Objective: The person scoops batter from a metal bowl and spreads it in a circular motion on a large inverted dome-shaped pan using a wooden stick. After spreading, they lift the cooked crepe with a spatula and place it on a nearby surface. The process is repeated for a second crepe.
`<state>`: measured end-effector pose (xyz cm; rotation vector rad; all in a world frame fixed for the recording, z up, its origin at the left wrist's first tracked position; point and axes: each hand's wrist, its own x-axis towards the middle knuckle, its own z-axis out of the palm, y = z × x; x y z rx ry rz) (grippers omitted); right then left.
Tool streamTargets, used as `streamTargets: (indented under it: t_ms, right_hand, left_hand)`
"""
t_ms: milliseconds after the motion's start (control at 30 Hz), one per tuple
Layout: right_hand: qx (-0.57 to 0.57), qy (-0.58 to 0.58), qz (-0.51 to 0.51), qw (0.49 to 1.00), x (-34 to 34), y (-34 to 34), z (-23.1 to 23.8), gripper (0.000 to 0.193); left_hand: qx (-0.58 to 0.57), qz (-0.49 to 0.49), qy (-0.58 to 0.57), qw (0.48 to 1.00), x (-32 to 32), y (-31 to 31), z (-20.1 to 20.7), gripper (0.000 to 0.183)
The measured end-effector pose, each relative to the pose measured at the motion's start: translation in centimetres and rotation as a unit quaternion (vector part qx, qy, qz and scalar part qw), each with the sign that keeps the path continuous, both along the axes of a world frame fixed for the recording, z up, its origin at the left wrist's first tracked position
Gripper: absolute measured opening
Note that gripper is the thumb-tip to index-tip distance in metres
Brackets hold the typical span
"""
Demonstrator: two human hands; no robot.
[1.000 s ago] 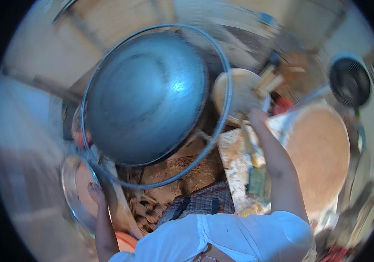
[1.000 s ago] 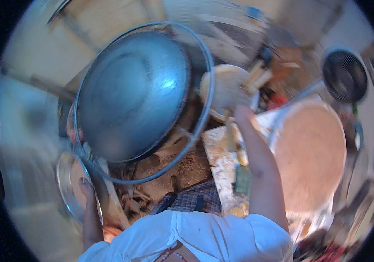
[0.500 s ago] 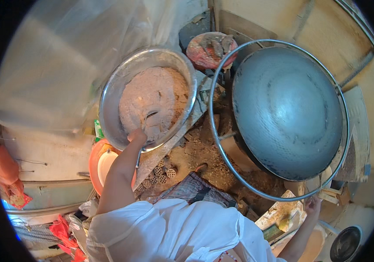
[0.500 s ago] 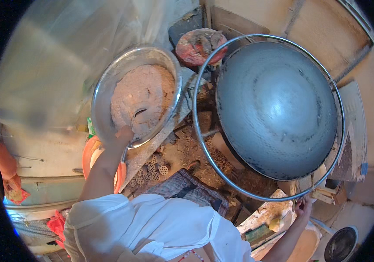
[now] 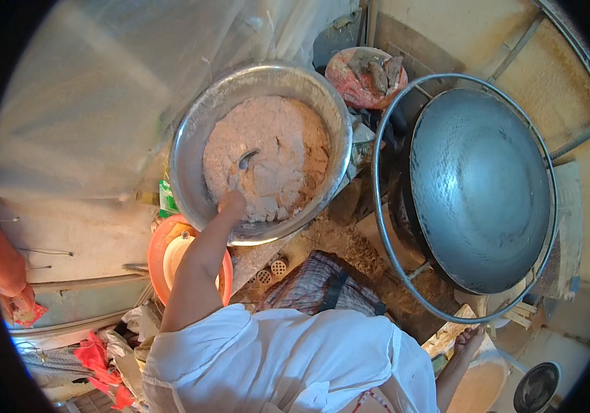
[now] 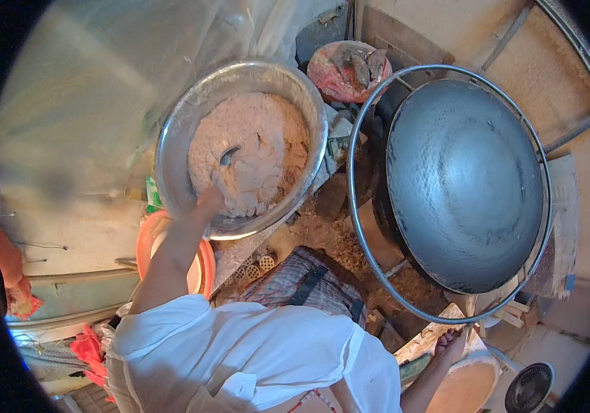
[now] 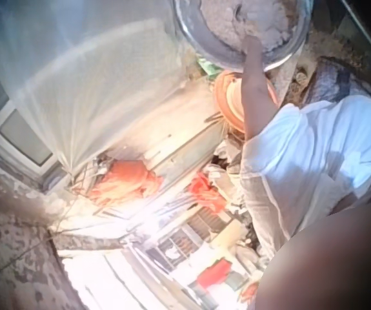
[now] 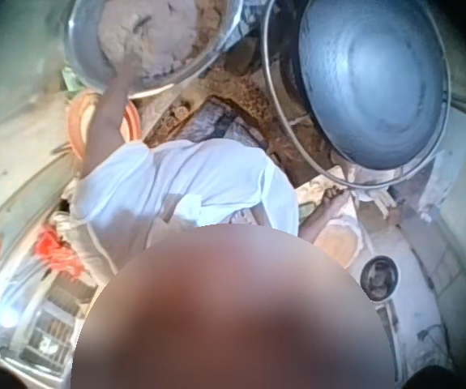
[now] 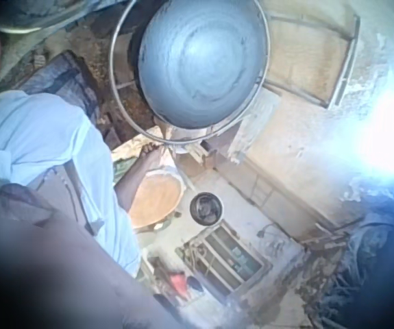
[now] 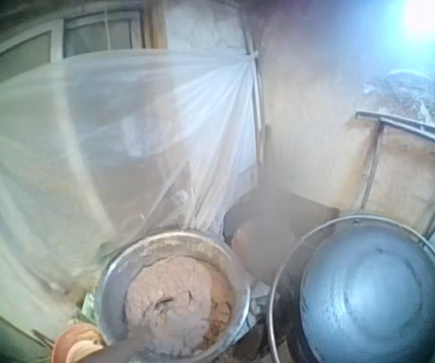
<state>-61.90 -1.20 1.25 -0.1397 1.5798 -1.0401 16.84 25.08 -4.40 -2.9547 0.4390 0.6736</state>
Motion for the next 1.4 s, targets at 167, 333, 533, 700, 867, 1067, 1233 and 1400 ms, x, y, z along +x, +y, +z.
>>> streamTargets:
  t_ms: [167, 333, 533, 700, 867, 1067, 1233, 1400]
  right_hand:
    - [0.013, 0.023, -0.051, 0.998, 2.0, 0.9, -2.3, 0.034]
    - [-0.028, 0.090, -0.069, 0.993, 5.0, 0.5, -2.8, 0.039]
    - [-0.037, 0.052, -0.043, 0.997, 1.0, -2.0, -3.3, 0.038]
    - [-0.040, 0.079, -0.007, 0.996, -3.7, -4.7, -6.1, 0.037]
    - [-0.033, 0.088, -0.006, 0.996, -5.7, -5.8, -6.3, 0.045]
    - [-0.032, 0.090, -0.058, 0.994, -4.1, -6.6, -5.6, 0.062]
    - [-0.042, 0.109, -0.097, 0.988, -1.2, -5.3, -2.7, 0.064]
    - [-0.100, 0.161, -0.036, 0.981, -3.3, -3.3, -2.9, 0.055]
  left_hand:
    - [0.113, -0.220, 0.166, 0.955, -8.3, 1.2, 7.4, 0.024]
    - [0.058, -0.245, 0.070, 0.965, -8.4, 0.9, 8.2, 0.022]
    - [0.059, -0.142, 0.014, 0.988, -9.3, -3.6, 6.2, 0.020]
    - [0.198, -0.327, 0.209, 0.900, -8.4, 1.2, 9.1, 0.024]
    - [-0.004, 0.021, 0.327, 0.945, -12.8, -0.2, 15.5, 0.028]
    - [0.018, -0.221, 0.040, 0.974, -12.4, -6.1, 8.4, 0.024]
    - [0.070, -0.139, 0.074, 0.985, -11.2, -4.8, 8.7, 0.028]
    - [0.273, -0.483, 0.283, 0.783, -7.2, -1.8, 8.2, 0.023]
